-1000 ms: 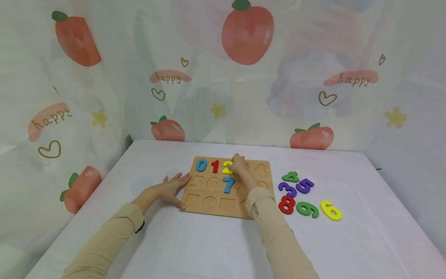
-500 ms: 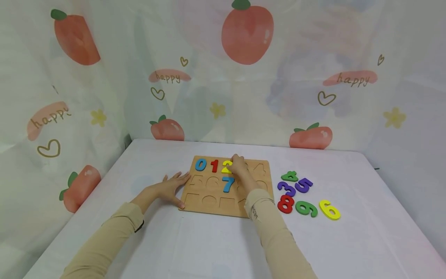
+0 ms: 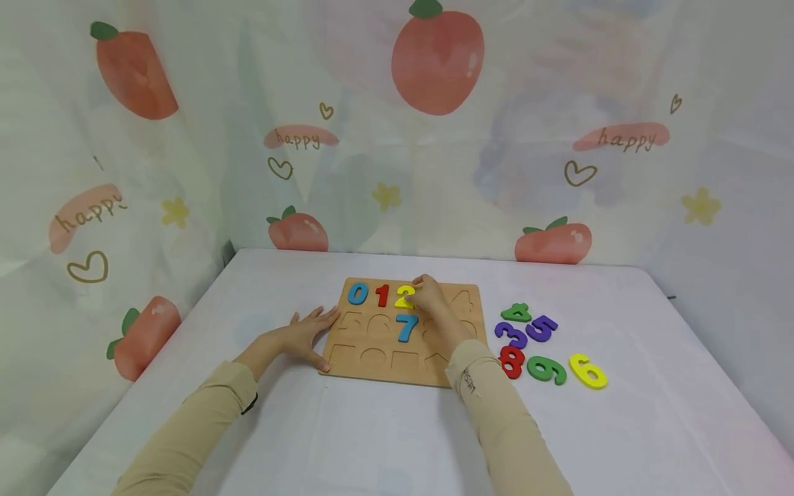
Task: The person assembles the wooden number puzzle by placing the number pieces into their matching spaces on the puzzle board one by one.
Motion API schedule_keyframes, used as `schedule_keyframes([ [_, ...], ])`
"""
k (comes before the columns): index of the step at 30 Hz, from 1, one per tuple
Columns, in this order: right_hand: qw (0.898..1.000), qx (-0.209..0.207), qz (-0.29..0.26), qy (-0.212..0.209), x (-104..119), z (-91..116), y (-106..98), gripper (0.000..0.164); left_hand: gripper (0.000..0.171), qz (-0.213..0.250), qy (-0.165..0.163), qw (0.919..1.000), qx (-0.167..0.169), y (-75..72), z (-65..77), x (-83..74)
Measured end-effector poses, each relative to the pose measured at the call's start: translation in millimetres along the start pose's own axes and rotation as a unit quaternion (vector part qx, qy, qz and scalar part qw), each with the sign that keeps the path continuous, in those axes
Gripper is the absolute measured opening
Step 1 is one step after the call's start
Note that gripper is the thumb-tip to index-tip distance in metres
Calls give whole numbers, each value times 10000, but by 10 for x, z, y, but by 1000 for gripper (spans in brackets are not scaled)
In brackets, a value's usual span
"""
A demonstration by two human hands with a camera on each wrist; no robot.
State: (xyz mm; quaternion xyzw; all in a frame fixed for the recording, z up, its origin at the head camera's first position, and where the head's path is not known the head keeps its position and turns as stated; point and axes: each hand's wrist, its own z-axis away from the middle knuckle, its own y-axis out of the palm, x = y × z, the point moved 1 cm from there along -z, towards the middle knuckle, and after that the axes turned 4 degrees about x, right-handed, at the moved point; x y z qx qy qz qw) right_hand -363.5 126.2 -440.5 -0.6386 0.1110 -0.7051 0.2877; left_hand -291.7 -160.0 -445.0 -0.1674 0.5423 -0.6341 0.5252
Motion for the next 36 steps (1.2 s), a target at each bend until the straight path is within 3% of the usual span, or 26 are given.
schedule_keyframes([
  [3, 9997, 56, -213, -126, -72, -9, -12, 44, 117, -5, 5, 10000, 29, 5, 6, -3],
  [7, 9958, 185, -544, -712, -552, -415, -45, 46, 116, -40, -13, 10000, 21, 4, 12, -13],
  [10, 9961, 173, -567, -649, -604, -439, -68, 46, 115, -56, -7, 10000, 20, 3, 11, -25],
  [13, 9989, 196, -376, -215, -206, -56, -103, 46, 115, -48, -10, 10000, 32, 0, 11, -30],
  [17, 9987, 216, -401, -241, 97, 267, -146, 41, 116, -43, -34, 10000, 32, 0, 9, -20],
  [36, 9960, 64, -215, -869, 95, 405, -260, 35, 115, -89, 20, 9999, 41, -21, 23, -24],
])
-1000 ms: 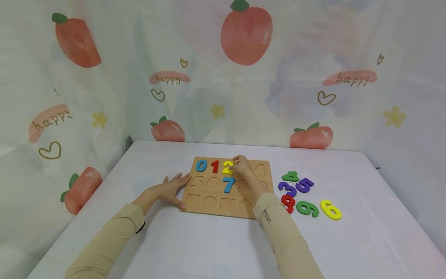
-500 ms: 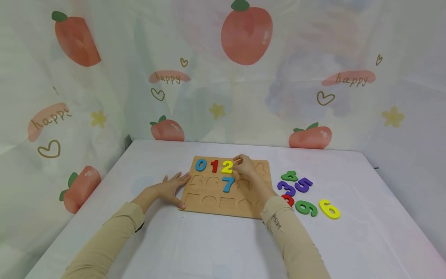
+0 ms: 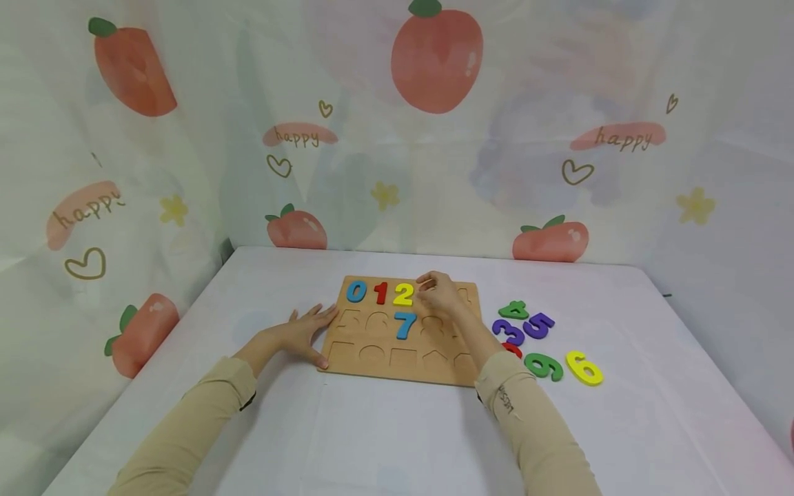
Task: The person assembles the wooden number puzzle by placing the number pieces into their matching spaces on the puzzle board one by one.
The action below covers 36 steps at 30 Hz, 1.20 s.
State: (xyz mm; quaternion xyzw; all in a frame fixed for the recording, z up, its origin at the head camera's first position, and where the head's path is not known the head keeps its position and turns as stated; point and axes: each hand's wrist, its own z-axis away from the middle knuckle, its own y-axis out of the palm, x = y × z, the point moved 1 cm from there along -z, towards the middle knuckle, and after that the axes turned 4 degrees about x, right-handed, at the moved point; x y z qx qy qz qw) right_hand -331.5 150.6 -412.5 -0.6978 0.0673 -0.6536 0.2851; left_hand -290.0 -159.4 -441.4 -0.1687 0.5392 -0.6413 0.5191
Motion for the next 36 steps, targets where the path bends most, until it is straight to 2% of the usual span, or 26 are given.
schedule_keyframes([
  [7, 9998, 7, 157, -145, 36, 83, -57, 33, 115, 22, 6, 10000, -5, 7, -4, 1],
  [14, 9976, 47, 520, -454, 55, 183, -220, 30, 115, 59, -67, 10000, 18, 17, -12, 9],
  [24, 9969, 23, 690, -364, 20, 304, -519, 31, 117, -34, -20, 10000, 4, 24, -57, 22],
  [36, 9939, -8, 1039, -372, -91, 454, -742, 30, 118, 60, -18, 10000, 2, 24, -40, 40],
])
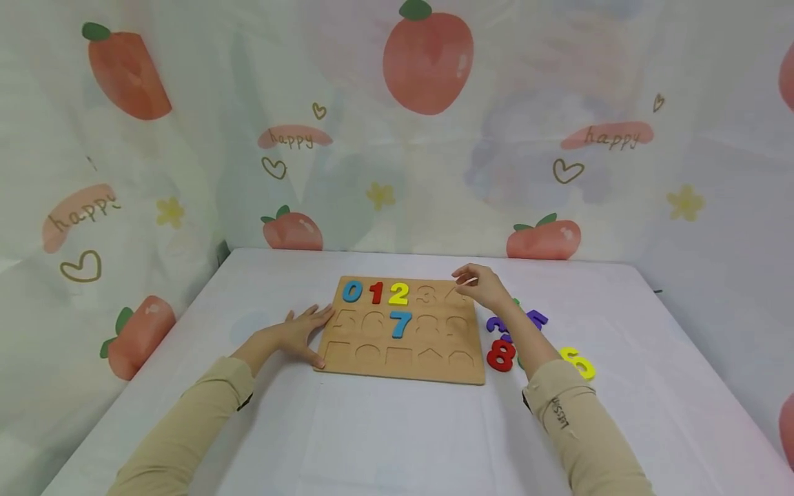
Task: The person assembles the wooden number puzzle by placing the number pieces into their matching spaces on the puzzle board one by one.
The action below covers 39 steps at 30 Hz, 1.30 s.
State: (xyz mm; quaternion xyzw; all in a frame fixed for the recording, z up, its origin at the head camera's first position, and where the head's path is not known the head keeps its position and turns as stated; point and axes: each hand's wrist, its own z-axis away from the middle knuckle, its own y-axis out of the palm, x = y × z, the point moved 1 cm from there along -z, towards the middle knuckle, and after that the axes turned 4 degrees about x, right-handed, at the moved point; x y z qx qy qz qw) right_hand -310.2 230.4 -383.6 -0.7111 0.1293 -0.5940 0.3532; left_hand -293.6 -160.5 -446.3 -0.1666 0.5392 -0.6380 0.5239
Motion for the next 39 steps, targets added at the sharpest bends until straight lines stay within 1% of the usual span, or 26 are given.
schedule_keyframes([
  [10, 9996, -35, 181, 197, -60, 97, -134, 34, 118, -8, 61, 10000, 5, -10, 4, -5],
  [16, 9993, -75, 317, 194, -57, 151, -222, 32, 117, -3, 44, 10000, -30, -37, 24, -25],
  [19, 9991, -144, 376, 158, -92, 197, -255, 31, 117, -2, 47, 10000, -20, -48, 37, -34],
  [23, 9987, -195, 422, 225, -147, 259, -304, 31, 117, 12, 65, 10000, 3, -33, 43, -33],
  [25, 9985, -177, 440, 289, -163, 279, -327, 32, 116, 7, 43, 10000, 10, -22, 44, -32],
  [32, 9981, -150, 519, 300, -206, 353, -423, 34, 117, 25, -27, 10000, -20, 10, 41, -23],
  [36, 9979, -183, 550, 292, -279, 427, -467, 33, 116, -32, -16, 10000, 1, 5, 42, -30],
  [39, 9969, -201, 695, 317, -340, 480, -477, 31, 116, -11, -7, 10000, 11, -11, 47, -36],
])
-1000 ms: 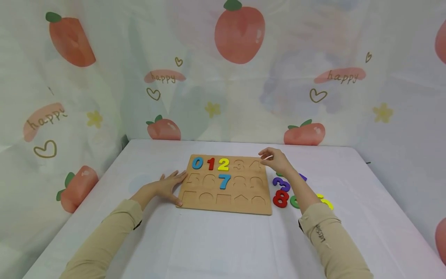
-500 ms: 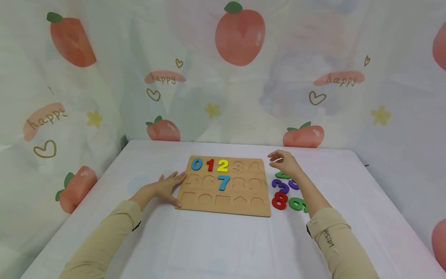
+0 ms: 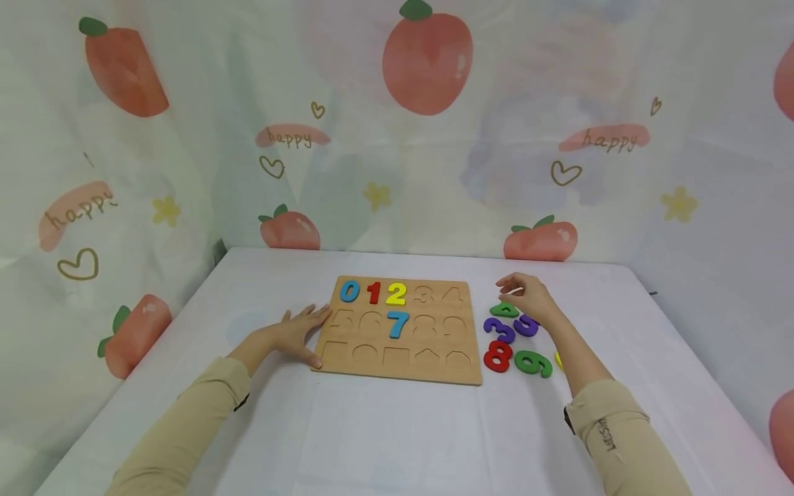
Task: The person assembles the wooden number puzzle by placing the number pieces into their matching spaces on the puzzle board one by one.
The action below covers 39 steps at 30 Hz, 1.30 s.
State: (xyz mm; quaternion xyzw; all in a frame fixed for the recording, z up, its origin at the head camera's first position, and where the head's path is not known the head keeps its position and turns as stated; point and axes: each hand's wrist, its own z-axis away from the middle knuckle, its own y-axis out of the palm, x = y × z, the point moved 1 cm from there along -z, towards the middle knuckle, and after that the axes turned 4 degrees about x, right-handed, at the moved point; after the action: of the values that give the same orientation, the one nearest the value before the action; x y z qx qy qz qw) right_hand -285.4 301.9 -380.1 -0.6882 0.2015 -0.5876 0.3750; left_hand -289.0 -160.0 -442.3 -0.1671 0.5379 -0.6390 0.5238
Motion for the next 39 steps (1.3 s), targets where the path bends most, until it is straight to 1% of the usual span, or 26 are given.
schedule_keyframes([
  [5, 9990, 145, 389, 175, -76, 84, 29, 30, 116, -11, -4, 10000, 49, -15, 3, -13],
  [7, 9984, 230, 460, 242, -103, 104, 46, 30, 116, -49, -13, 10000, 52, -13, 4, -8],
  [15, 9954, 445, 796, 288, -176, 129, 110, 28, 116, 2, -3, 10000, -2, -37, 32, 13],
  [19, 9948, 477, 844, 302, -149, 129, 156, 29, 115, 61, -1, 9999, -90, -44, 40, 25],
  [21, 9945, 508, 854, 339, -133, 142, 172, 29, 116, 60, 57, 9999, -124, -26, 30, 33],
  [25, 9931, 536, 920, 499, -126, 175, 190, 29, 117, 107, 183, 9997, -91, 26, -1, 35],
  [28, 9920, 575, 976, 555, -136, 166, 212, 29, 117, 78, 161, 9998, -78, 58, -20, 39],
  [32, 9909, 643, 1061, 522, -144, 145, 220, 27, 118, 89, 124, 9999, -73, 74, -36, 29],
  [34, 9906, 692, 1073, 500, -150, 129, 225, 27, 118, 127, 122, 9998, -74, 73, -38, 29],
  [39, 9899, 805, 1037, 530, -173, 71, 264, 28, 118, 46, 97, 9999, -75, 36, -25, 35],
])
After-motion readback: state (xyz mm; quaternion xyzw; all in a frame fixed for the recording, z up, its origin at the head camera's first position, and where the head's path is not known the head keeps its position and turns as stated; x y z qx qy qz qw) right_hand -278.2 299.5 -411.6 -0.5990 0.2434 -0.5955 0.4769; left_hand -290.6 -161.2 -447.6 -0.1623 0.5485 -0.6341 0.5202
